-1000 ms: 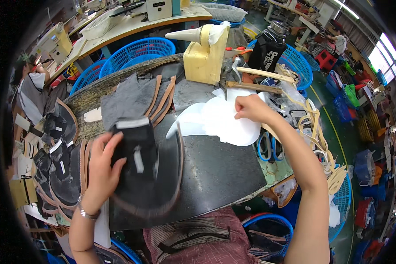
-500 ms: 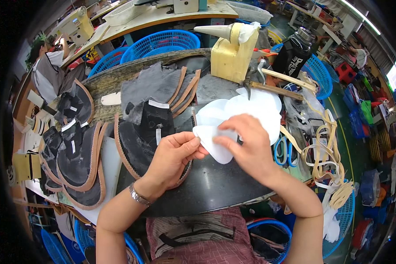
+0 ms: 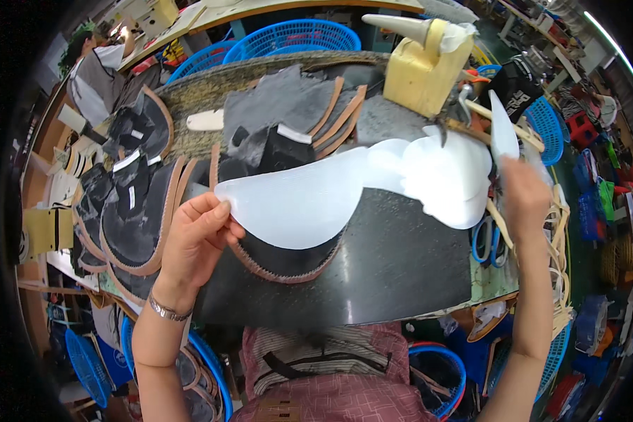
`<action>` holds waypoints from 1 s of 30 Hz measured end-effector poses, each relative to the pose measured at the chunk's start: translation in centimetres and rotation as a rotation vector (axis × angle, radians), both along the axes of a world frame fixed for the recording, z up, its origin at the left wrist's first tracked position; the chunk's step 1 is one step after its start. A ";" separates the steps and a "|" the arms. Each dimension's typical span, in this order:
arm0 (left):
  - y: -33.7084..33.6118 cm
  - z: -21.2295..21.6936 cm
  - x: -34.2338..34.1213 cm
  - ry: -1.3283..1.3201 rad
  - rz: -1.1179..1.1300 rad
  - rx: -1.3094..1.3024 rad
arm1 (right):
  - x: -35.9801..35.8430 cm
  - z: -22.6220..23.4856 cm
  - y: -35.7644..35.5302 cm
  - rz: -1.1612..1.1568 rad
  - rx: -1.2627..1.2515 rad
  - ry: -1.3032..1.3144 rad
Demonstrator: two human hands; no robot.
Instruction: The person assembles shoe components by hand in a workshop setting. They place white foam inserts into black fabric shoe parts, then add grey felt-like material on top, pressing each layer into place. The person handles the parts one at a time, stacking the finished units on the table.
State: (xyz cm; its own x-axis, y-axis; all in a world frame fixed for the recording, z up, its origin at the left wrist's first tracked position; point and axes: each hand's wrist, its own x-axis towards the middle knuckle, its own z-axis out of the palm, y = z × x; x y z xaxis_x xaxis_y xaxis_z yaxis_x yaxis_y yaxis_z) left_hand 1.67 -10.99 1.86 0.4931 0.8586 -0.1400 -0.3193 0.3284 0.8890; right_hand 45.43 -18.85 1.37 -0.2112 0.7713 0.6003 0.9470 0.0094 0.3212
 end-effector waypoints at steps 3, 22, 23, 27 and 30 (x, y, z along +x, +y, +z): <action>-0.4 -0.8 -0.6 -0.013 -0.049 -0.080 | -4.7 -3.4 -0.3 0.098 -0.391 0.607; -0.4 -6.1 -2.3 0.814 0.008 0.123 | -19.0 -6.4 5.6 0.175 -1.191 1.559; -0.4 -6.3 -2.4 0.816 0.003 0.135 | -19.0 -6.4 5.6 0.172 -1.186 1.540; -0.6 -6.5 -2.3 0.960 0.006 0.291 | -19.6 -6.0 5.2 0.164 -1.093 1.111; -1.1 -7.1 -2.5 1.355 0.121 0.958 | -21.1 -5.3 4.4 0.211 -0.763 0.539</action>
